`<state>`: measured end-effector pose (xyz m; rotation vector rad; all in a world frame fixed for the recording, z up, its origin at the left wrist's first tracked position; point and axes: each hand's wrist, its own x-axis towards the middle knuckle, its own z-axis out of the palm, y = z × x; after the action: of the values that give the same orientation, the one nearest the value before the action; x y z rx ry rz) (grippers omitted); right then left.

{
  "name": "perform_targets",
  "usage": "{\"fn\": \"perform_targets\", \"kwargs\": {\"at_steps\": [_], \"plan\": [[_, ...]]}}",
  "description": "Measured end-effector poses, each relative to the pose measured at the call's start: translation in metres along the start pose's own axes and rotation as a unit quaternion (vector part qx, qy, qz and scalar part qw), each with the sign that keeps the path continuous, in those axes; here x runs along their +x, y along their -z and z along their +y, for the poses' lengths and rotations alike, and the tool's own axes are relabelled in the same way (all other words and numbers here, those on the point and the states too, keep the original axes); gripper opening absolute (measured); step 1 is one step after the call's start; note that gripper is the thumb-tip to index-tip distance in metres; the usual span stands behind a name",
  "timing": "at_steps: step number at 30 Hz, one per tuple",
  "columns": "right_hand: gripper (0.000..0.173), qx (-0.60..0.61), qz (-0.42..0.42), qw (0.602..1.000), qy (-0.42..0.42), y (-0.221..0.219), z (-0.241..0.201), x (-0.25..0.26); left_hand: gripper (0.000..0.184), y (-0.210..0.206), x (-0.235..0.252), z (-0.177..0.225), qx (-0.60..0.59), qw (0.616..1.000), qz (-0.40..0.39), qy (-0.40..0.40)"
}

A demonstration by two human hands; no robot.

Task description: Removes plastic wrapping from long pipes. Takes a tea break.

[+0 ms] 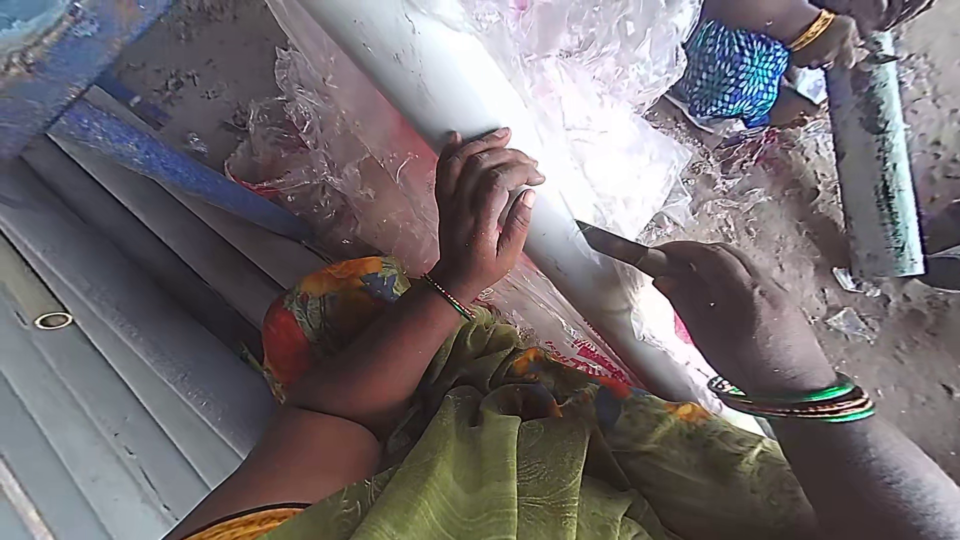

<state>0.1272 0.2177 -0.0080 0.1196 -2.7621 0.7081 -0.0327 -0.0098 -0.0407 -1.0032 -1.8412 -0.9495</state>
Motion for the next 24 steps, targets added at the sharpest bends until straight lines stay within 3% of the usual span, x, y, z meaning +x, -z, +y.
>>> {"fn": "perform_targets", "kwargs": {"at_steps": [5, 16, 19, 24], "plan": [[0.034, 0.012, -0.020, 0.999, -0.030, 0.000, 0.010, -0.002, 0.025, 0.001, 0.000, -0.001, -0.013, 1.000, 0.000, -0.002], [0.035, 0.037, 0.033, 0.999, -0.020, -0.014, 0.001, 0.004, 0.031, -0.002, -0.001, -0.001, -0.036, 0.999, 0.022, 0.005], [0.036, 0.103, 0.044, 0.993, -0.029, -0.015, 0.000, 0.002, 0.036, -0.002, 0.000, -0.002, -0.033, 0.999, 0.020, 0.008], [0.033, 0.267, 0.063, 0.955, -0.117, -0.007, -0.002, 0.001, 0.033, -0.001, 0.001, -0.004, -0.038, 0.999, -0.002, -0.002]]}}
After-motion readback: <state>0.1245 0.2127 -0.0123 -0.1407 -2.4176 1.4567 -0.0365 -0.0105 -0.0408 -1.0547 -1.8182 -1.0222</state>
